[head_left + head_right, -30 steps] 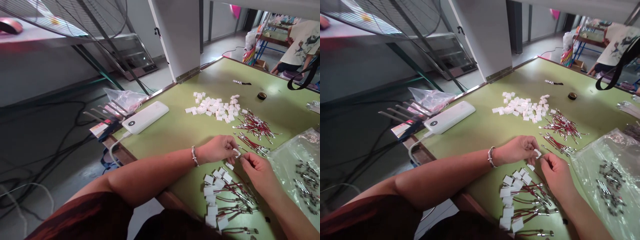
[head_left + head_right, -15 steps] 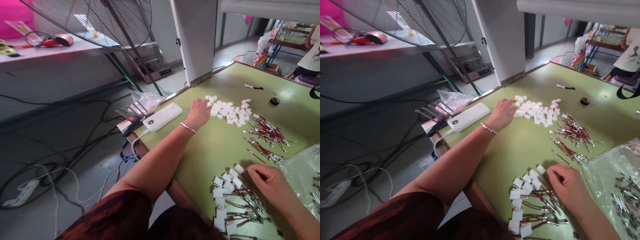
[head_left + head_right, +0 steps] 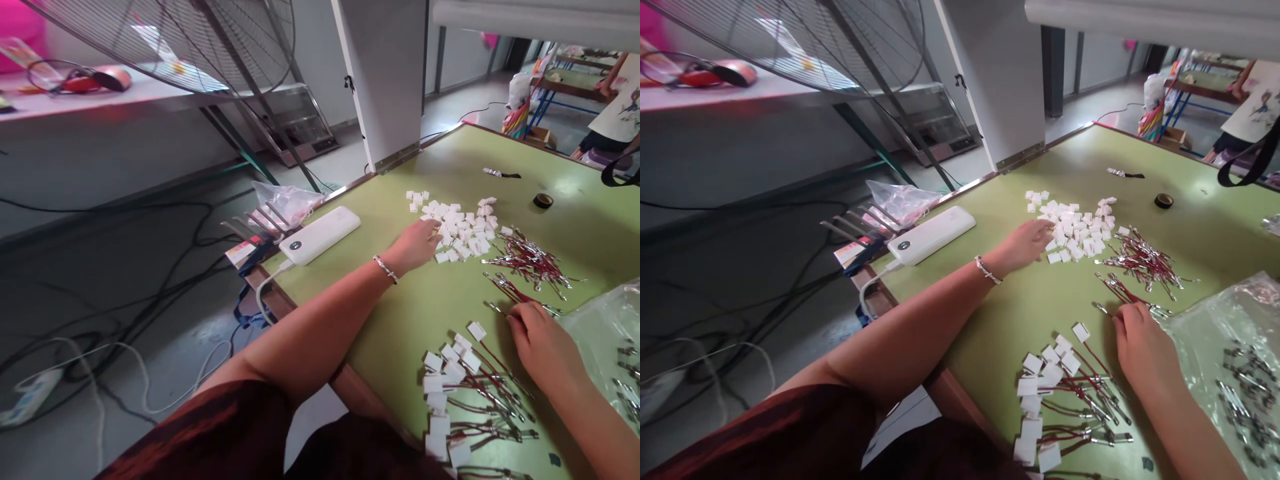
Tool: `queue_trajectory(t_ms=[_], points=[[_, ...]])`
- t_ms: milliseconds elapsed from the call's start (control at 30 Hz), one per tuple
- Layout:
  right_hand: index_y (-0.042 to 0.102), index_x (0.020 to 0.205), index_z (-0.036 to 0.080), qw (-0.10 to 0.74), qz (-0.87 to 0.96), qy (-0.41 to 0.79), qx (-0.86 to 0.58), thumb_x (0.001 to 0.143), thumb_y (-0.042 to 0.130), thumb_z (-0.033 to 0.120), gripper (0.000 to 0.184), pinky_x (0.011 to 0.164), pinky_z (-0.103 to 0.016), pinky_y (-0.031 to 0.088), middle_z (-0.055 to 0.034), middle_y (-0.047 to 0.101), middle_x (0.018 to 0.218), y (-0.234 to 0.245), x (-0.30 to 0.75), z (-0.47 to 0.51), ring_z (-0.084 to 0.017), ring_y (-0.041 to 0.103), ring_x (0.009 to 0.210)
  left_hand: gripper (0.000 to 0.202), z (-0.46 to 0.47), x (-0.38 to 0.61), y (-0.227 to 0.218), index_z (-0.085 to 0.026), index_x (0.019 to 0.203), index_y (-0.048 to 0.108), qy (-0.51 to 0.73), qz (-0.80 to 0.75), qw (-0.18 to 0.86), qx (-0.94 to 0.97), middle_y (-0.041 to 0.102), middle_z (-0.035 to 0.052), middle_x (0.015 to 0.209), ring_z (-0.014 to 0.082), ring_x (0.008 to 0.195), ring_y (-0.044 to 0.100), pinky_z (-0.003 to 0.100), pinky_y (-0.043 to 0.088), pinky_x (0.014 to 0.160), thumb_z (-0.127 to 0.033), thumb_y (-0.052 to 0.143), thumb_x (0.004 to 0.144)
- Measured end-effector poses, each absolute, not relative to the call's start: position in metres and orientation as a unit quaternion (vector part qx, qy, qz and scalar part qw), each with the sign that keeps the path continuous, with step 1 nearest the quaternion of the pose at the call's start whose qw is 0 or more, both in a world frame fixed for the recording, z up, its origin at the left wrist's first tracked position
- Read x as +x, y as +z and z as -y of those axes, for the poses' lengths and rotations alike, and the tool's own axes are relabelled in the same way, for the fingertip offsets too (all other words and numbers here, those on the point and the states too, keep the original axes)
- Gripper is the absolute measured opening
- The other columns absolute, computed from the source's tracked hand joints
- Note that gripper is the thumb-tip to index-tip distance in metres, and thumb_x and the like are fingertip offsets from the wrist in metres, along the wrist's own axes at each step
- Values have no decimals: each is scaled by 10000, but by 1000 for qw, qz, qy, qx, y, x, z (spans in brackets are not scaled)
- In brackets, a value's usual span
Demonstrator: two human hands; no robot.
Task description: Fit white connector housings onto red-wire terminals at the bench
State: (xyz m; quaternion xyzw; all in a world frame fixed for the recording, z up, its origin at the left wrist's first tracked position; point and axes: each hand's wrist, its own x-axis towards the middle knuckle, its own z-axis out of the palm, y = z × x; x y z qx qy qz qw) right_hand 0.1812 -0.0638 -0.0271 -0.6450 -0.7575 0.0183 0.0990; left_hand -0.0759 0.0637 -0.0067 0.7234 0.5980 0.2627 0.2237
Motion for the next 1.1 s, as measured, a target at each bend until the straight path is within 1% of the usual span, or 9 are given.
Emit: queue_trajectory(t_ms=[67,200,333,500,600,700,767,967,1100], points=[[513,822,228,118,737,37,-665,916,369,343,207,506,-290,344,-46,657,776,-25,181,65,-197,578,592,259,-58,-74,-2,-152,1106,615,261,-610,177,727,616,95,1049,186,890,607,319,479,832,-298,540,906],[529,839,233,174,712,71,-676,872,414,390,198,503,-296,357,-24,660,662,-23,181,65,-200,563,526,260,-48,-68,3,-155,888,678,174,-584,138,781,632,82,943,202,844,605,307,480,743,-391,569,888],[614,856,225,235,713,115,-651,839,467,372,208,591,-297,437,-33,718,756,-22,180,64,-190,623,615,189,-41,-60,-5,-133,911,690,74,-561,120,816,635,104,943,214,860,611,298,475,723,-272,564,885],[669,793,221,251,698,167,-649,842,505,391,241,611,-286,460,-26,724,756,-18,179,66,-172,627,630,169,-39,-56,-8,-147,822,698,101,-540,148,822,650,88,900,194,834,609,294,470,740,-200,543,864],[678,791,210,255,690,185,-652,845,520,392,246,614,-293,466,-36,720,746,-15,178,67,-177,624,636,149,-38,-56,-4,-158,815,719,168,-526,251,795,658,50,770,170,734,595,292,464,695,-230,589,824],[676,782,204,263,689,183,-650,845,533,383,238,596,-289,457,-32,699,705,-13,175,68,-166,596,594,274,-31,-53,-1,-175,1046,706,243,-477,442,720,632,-3,679,106,579,523,247,439,587,-243,620,796],[667,766,206,267,696,176,-643,844,539,367,220,583,-278,446,-17,679,676,-10,172,69,-154,578,576,321,-24,-48,0,-184,1112,685,254,-422,548,676,620,-19,662,74,524,461,218,401,532,-229,614,802],[639,738,217,276,735,159,-599,860,520,307,193,564,-245,415,16,632,643,-2,161,77,-125,542,566,65,-5,-30,-5,-129,846,662,282,-377,744,474,617,-8,657,50,527,483,203,365,513,-188,643,828],[642,739,216,269,741,189,-586,870,504,325,220,553,-240,417,15,628,624,0,155,80,-127,540,551,84,-5,-27,-9,-111,765,597,278,-361,810,369,619,-3,642,58,548,559,230,442,604,-109,627,844]])
